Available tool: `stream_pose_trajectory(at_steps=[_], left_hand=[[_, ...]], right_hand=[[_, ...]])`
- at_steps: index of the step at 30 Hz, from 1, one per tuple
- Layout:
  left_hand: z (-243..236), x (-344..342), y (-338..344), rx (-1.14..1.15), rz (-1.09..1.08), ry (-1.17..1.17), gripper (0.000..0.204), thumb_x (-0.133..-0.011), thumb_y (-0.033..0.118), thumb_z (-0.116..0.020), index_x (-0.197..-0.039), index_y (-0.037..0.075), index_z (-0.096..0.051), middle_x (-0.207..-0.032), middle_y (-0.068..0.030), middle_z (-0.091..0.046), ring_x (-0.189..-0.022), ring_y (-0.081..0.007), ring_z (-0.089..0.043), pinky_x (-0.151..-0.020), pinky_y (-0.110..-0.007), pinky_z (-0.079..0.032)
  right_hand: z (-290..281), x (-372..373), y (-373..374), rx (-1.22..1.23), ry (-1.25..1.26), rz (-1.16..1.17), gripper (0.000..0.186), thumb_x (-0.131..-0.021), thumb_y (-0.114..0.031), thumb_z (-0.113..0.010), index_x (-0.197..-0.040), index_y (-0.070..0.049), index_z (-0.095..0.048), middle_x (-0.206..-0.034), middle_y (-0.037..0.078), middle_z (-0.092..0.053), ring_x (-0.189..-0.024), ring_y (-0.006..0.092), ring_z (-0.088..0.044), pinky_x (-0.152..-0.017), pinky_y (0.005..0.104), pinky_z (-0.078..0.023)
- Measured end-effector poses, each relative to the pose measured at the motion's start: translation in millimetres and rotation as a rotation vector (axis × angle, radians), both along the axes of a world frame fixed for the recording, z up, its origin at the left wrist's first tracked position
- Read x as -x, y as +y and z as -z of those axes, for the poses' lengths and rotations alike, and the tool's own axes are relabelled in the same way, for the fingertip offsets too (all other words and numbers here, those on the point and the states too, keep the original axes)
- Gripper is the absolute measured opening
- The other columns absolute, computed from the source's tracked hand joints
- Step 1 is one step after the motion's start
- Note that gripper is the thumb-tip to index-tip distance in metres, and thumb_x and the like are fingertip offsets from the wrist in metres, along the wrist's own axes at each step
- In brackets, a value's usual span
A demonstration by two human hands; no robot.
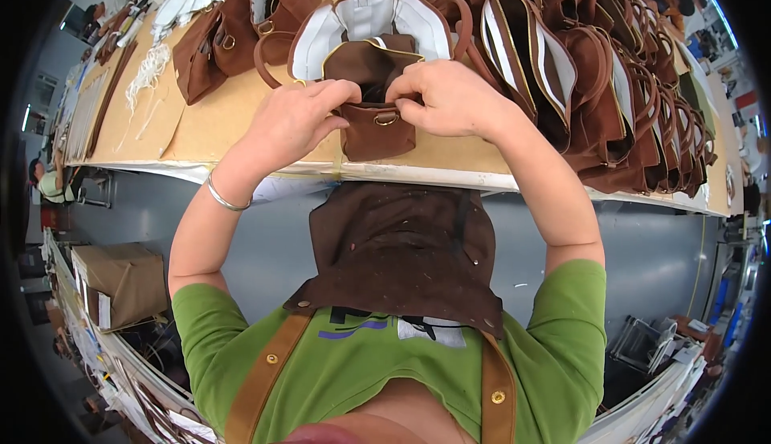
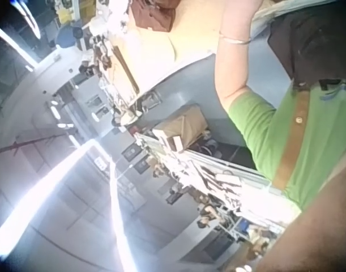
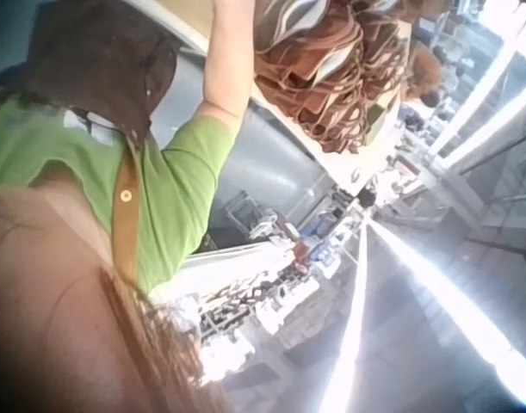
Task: Inspecting and working on zippers and hardware of leather bags at a workshop station.
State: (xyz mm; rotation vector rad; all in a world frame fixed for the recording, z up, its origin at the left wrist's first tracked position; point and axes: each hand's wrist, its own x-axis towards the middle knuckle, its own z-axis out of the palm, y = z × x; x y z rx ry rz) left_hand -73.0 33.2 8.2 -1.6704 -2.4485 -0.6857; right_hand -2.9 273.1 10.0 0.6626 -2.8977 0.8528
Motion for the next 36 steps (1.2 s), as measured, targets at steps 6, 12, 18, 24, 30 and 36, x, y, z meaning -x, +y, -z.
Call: stream_pose_trajectory(at_steps=[6, 12, 18, 24, 30, 36], left_hand=[[-2, 7, 0, 0.086, 0.011, 0.219, 0.021, -0.076, 0.013, -0.072, -0.091, 0.012, -0.059, -0.085, -0.0019, -0.061, -0.081, -0.0248, -0.059, -0.068, -0.037, -0.049], [-3, 7, -1, 0.054, 0.065, 0.056, 0.016, -0.078, 0.013, -0.071, -0.089, 0.012, -0.06, -0.084, -0.0016, -0.06, -0.081, -0.0243, -0.058, -0.068, -0.037, -0.048], [-2, 11, 0, 0.024, 0.06, 0.052, 0.011, -0.079, 0.012, -0.07, -0.086, 0.011, -0.061, -0.083, -0.0009, -0.061, -0.08, -0.0238, -0.059, -0.067, -0.037, -0.049], [-10, 13, 0, 0.059, 0.055, 0.119, 0.009, -0.079, 0.011, -0.069, -0.085, 0.012, -0.062, -0.077, -0.0018, -0.061, -0.077, -0.0241, -0.06, -0.064, -0.037, -0.048], [-5, 9, 0, 0.068, 0.0, 0.12, 0.01, -0.081, 0.013, -0.069, -0.085, 0.011, -0.06, -0.075, -0.0025, -0.06, -0.073, -0.0248, -0.058, -0.061, -0.037, -0.047], [-1, 7, 1, 0.025, -0.005, 0.139, 0.011, -0.081, 0.014, -0.069, -0.087, 0.011, -0.061, -0.075, -0.0032, -0.06, -0.073, -0.0254, -0.058, -0.061, -0.037, -0.046]], right_hand=[[-6, 12, -26, -0.067, 0.065, 0.082, 0.016, -0.077, -0.021, -0.067, -0.087, -0.01, -0.072, -0.076, 0.007, -0.068, -0.077, 0.0271, -0.066, -0.068, 0.039, -0.052], [-4, 20, -32, -0.102, -0.107, 0.042, 0.013, -0.077, -0.017, -0.067, -0.087, -0.009, -0.071, -0.081, 0.008, -0.066, -0.076, 0.0282, -0.063, -0.067, 0.038, -0.05], [6, 17, -33, -0.117, 0.203, 0.09, 0.013, -0.076, -0.015, -0.067, -0.087, -0.01, -0.071, -0.081, 0.006, -0.066, -0.075, 0.0275, -0.063, -0.066, 0.0378, -0.05], [-2, 18, -32, -0.032, 0.023, 0.072, 0.012, -0.077, -0.014, -0.068, -0.088, -0.012, -0.072, -0.081, 0.004, -0.065, -0.077, 0.026, -0.063, -0.066, 0.0368, -0.05], [-1, 20, -29, -0.027, 0.025, -0.01, 0.012, -0.078, -0.014, -0.07, -0.089, -0.012, -0.073, -0.081, 0.003, -0.066, -0.079, 0.0242, -0.064, -0.068, 0.0353, -0.05], [-1, 23, -27, -0.047, 0.01, -0.065, 0.011, -0.079, -0.016, -0.071, -0.09, -0.012, -0.073, -0.082, 0.002, -0.067, -0.081, 0.0233, -0.065, -0.071, 0.0348, -0.051]])
